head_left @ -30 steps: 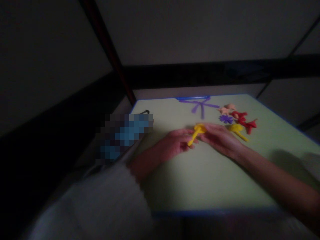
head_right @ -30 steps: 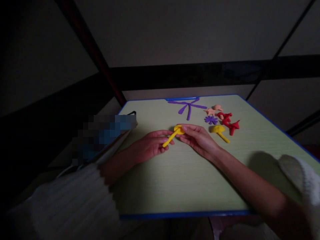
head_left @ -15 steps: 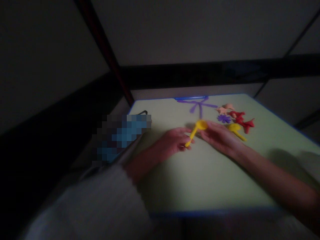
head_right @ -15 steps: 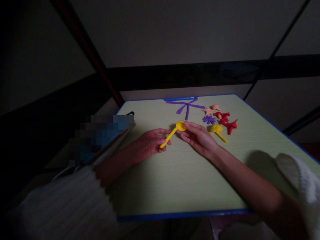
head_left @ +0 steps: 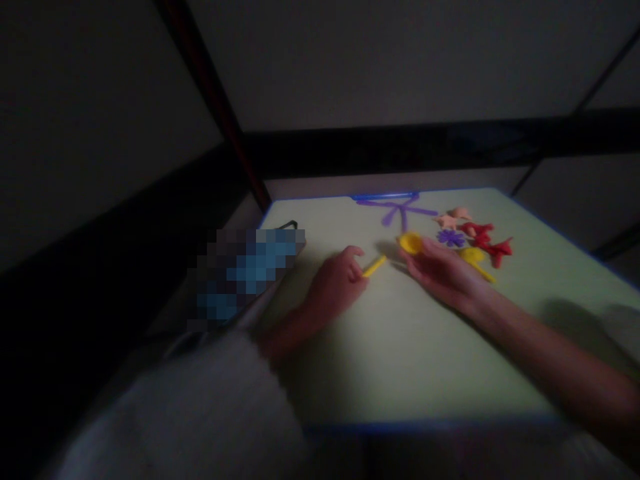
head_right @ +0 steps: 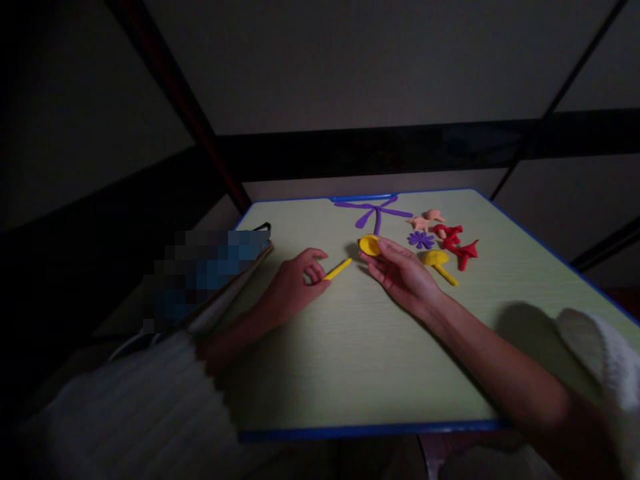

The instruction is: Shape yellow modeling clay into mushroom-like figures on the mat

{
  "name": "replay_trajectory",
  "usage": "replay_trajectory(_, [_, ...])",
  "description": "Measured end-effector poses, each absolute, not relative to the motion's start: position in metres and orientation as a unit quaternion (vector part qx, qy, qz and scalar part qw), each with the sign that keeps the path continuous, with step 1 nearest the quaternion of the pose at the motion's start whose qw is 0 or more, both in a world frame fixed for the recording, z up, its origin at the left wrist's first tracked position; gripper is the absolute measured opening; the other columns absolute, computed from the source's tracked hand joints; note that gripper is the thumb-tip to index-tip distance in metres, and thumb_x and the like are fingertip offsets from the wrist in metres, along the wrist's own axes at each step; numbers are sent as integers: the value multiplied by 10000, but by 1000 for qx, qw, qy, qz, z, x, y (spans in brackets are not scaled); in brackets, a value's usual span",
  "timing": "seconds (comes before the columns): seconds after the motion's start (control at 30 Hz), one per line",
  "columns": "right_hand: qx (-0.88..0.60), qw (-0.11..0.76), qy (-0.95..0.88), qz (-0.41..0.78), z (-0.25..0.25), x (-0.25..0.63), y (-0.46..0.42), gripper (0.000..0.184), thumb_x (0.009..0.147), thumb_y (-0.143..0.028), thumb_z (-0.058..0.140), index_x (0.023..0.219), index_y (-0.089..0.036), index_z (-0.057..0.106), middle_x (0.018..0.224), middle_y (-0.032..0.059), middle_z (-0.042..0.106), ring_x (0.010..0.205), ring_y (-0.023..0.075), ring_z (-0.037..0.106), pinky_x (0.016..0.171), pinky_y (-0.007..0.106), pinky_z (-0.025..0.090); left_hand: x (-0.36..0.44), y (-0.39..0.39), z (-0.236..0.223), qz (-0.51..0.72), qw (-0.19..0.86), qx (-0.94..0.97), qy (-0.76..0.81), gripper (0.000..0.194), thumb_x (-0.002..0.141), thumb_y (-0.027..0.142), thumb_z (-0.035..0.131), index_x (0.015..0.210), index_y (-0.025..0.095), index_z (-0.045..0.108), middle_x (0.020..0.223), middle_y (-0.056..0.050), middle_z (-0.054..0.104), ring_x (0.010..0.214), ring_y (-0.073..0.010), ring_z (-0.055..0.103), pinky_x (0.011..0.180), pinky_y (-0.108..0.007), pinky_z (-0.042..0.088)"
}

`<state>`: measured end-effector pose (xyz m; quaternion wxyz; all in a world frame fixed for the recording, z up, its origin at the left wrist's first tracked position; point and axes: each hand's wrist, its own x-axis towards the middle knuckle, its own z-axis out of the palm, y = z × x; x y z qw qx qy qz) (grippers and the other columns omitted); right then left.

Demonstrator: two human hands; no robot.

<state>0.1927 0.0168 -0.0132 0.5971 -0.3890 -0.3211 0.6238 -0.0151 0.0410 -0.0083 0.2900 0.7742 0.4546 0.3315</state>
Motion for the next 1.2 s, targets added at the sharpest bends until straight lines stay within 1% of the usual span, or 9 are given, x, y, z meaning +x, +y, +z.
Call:
replay_trajectory(0.07, [-400, 598, -347, 601, -9, 189, 14, 163, 748, -267, 692, 910, -284, 699, 1009, -27, 716, 870, 125, 667, 738, 223, 538, -15, 38, -7, 346, 223, 797, 441, 303, 662, 128, 618, 953, 185, 553, 866, -36, 584, 807, -167, 531, 737, -285, 403])
replay_trajectory(0.13, [-408, 608, -395, 555, -5, 183, 11, 238, 719, -271, 719, 955, -288, 700, 1028, -14, 714, 891, 141, 661, 780, 262, 528, -14, 32, -4, 352, 196, 815, 417, 261, 682, 142, 602, 929, 193, 537, 877, -35, 566, 808, -168, 515, 747, -285, 389])
replay_trajectory(0.3, [-384, 618, -538, 425, 6, 162, -2, 285, 725, -214, 710, 983, -335, 700, 1063, -22, 705, 1011, 179, 632, 937, 372, 471, -6, 13, 7, 275, 248, 844, 388, 152, 752, 164, 537, 899, 200, 526, 588, 34, 473, 515, -117, 414, 574, -265, 315])
replay_trajectory(0.47, [-396, 577, -596, 394, 9, 151, -15, 307, 753, -181, 674, 1017, -337, 691, 1077, -24, 700, 977, 185, 653, 877, 357, 521, 0, 4, 11, 226, 183, 877, 383, 116, 781, 188, 512, 883, 160, 559, 550, 7, 496, 466, -114, 412, 512, -266, 283])
replay_trajectory(0.73, [-371, 524, -696, 321, -1, 158, -16, 398, 764, -187, 680, 1139, -312, 631, 1157, -5, 665, 1020, 170, 626, 864, 325, 519, 3, 1, 11, 98, 47, 911, 397, 259, 840, 242, 401, 765, 127, 621, 693, -102, 658, 626, -226, 620, 571, -331, 447])
replay_trajectory(0.87, [-358, 516, -706, 327, 2, 159, -18, 422, 771, -177, 676, 1154, -342, 614, 1172, -28, 657, 1048, 153, 614, 918, 310, 485, 2, 1, 13, 95, 25, 920, 380, 259, 849, 219, 393, 789, 127, 628, 703, -102, 671, 651, -230, 642, 587, -335, 479])
replay_trajectory(0.97, [-348, 527, -693, 348, 4, 158, -20, 334, 830, -187, 606, 1123, -346, 635, 1164, -33, 661, 1058, 144, 614, 967, 319, 453, 2, 2, 13, 109, 13, 925, 363, 232, 843, 207, 409, 817, 135, 629, 695, -87, 666, 645, -227, 642, 577, -330, 490])
replay_trajectory(1.1, [-352, 542, -669, 367, 6, 156, -21, 300, 838, -195, 598, 1086, -353, 657, 1114, -42, 685, 1009, 124, 634, 891, 265, 496, 2, 2, 7, 152, -21, 929, 336, 201, 824, 189, 436, 885, 136, 621, 721, -78, 675, 631, -213, 643, 565, -318, 502])
replay_trajectory(1.2, [-331, 523, -690, 376, 6, 156, -22, 337, 853, -202, 583, 1145, -368, 617, 1147, -48, 668, 1020, 112, 624, 879, 246, 495, 1, 3, 2, 160, -58, 940, 294, 176, 806, 163, 441, 783, 130, 611, 650, -71, 667, 562, -194, 632, 548, -305, 502])
